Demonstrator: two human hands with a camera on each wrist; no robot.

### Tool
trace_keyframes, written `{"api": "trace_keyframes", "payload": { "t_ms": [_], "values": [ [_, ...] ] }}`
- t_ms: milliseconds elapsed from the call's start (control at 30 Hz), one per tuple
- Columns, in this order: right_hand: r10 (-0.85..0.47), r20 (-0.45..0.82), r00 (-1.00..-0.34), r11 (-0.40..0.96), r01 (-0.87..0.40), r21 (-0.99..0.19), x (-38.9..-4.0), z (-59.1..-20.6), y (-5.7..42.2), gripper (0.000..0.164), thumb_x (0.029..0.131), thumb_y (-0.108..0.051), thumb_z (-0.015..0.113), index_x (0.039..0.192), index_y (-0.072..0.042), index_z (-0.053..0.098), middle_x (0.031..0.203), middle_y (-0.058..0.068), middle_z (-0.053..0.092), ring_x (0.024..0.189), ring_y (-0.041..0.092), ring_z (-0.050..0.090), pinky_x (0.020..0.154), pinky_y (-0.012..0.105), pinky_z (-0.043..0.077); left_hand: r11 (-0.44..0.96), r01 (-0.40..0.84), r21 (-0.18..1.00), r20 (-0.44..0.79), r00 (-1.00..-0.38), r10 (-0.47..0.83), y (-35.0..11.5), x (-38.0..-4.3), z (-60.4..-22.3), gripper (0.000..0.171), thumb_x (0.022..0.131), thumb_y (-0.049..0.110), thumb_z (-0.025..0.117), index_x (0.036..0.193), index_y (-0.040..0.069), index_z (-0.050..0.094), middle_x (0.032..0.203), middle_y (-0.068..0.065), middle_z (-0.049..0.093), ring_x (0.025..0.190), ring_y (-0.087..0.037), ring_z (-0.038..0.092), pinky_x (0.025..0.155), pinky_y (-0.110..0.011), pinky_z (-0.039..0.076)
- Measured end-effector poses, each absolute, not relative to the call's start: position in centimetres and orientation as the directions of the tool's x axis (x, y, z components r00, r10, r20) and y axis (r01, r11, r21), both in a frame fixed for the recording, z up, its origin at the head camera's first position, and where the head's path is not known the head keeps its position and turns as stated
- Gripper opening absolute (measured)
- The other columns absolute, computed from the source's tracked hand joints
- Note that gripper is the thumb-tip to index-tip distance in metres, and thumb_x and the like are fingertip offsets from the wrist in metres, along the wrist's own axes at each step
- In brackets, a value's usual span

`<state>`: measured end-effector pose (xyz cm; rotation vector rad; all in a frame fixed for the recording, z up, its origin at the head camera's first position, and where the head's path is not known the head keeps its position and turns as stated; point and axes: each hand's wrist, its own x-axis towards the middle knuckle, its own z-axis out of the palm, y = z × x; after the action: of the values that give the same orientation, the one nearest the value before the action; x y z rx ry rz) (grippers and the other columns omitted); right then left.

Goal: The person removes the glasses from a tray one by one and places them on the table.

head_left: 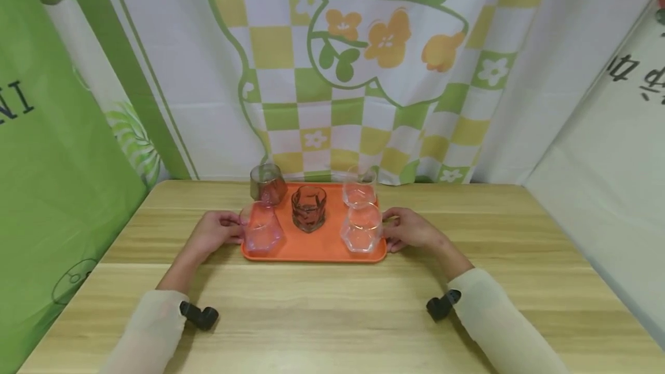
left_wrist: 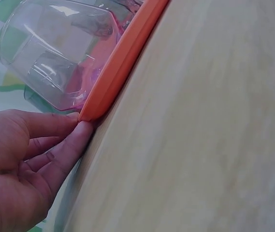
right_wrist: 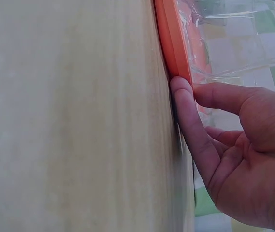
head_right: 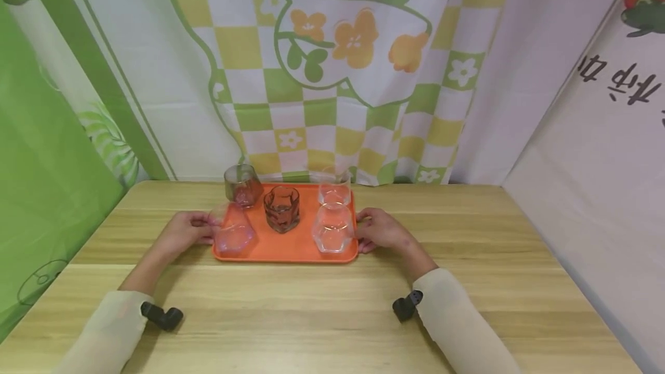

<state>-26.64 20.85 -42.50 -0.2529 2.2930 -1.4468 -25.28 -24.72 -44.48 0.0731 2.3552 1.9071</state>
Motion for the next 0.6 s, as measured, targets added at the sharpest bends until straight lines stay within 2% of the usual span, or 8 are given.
{"api": "trace_keyframes", "payload": {
  "t_ms": [233, 433, 600],
  "values": [
    [-0.365, -0.231, -0.902, 0.431, 0.057, -0.901, -26.4, -42.0, 20.9, 0.044, 0.099, -0.009, 0.069, 0.132, 0.012, 0.049, 0.084, 0.014, 0.068, 0.064, 0.018, 0.068, 0.060, 0.032, 0.063, 0.176, -0.041, 0.983, -0.061, -0.993, 0.106, -24.7, -25.5, -45.0, 0.034, 0.095, -0.011, 0.058, 0.125, -0.025, 0.052, 0.098, -0.015, 0.069, 0.072, -0.014, 0.069, 0.069, -0.030, 0.064],
    [-0.346, -0.228, -0.910, 0.453, 0.051, -0.890, -26.0, -42.0, 21.0, 0.043, 0.100, -0.012, 0.069, 0.133, 0.009, 0.052, 0.086, 0.017, 0.067, 0.069, 0.022, 0.068, 0.063, 0.035, 0.064, 0.199, -0.074, 0.977, -0.096, -0.989, 0.108, -24.7, -25.9, -44.9, 0.040, 0.097, -0.009, 0.054, 0.134, -0.024, 0.046, 0.093, -0.014, 0.068, 0.070, -0.015, 0.068, 0.066, -0.030, 0.064],
    [-0.350, -0.185, -0.918, 0.455, 0.006, -0.890, -25.3, -41.9, 21.6, 0.042, 0.102, -0.011, 0.065, 0.136, 0.010, 0.051, 0.094, 0.021, 0.067, 0.079, 0.026, 0.068, 0.067, 0.038, 0.064, 0.234, -0.090, 0.968, -0.121, -0.985, 0.121, -24.6, -26.0, -44.5, 0.040, 0.098, -0.008, 0.052, 0.134, -0.024, 0.046, 0.090, -0.012, 0.068, 0.070, -0.016, 0.067, 0.066, -0.032, 0.064]
  ]
}}
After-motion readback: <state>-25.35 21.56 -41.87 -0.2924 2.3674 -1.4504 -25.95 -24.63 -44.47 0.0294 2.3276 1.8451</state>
